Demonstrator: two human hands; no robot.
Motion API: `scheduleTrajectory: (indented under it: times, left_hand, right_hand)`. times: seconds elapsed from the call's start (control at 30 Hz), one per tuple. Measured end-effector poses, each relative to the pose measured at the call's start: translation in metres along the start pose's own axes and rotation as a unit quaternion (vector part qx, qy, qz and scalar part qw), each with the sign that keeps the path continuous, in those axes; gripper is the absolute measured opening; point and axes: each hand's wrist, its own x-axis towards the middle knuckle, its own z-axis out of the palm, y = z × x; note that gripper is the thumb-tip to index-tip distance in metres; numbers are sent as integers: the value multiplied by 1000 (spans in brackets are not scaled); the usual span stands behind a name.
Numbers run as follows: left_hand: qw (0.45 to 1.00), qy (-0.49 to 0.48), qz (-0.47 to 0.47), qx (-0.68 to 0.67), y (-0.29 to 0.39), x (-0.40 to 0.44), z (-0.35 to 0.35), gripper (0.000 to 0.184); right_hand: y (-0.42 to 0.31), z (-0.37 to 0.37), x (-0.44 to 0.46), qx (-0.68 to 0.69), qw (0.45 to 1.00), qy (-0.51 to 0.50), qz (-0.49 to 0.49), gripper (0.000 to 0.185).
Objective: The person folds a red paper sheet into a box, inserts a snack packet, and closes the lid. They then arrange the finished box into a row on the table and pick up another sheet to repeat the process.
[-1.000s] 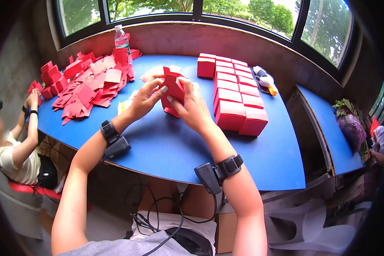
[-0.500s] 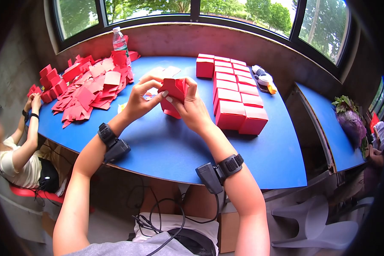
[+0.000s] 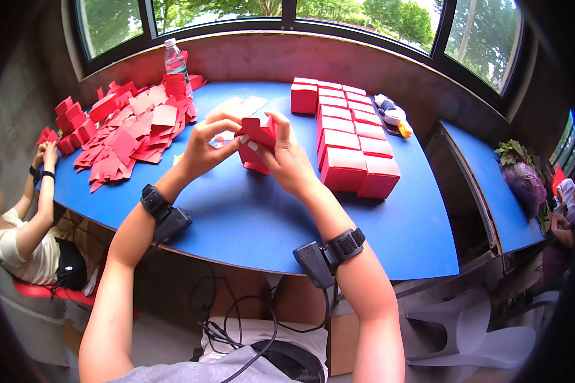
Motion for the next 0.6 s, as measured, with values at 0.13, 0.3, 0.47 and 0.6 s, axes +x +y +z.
scheduleTrajectory:
  times: [0.13, 0.3, 0.47, 0.6]
  left_hand:
    - [1000, 10, -18, -7, 6, 1, -1, 17]
    - [983, -5, -99, -153, 1, -3, 3, 14]
    - [969, 21, -141, -203, -1, -3, 3, 16]
    - [940, 42, -176, -290, -5, -6, 9, 21]
  right_hand:
    - [-4, -1, 1, -10, 1000, -15, -3, 53]
    - [-2, -4, 2, -3, 999, -39, -9, 50]
    - [-7, -5, 5, 229, 971, -36, 63, 53]
    - [-7, -4, 3, 241, 967, -42, 69, 57]
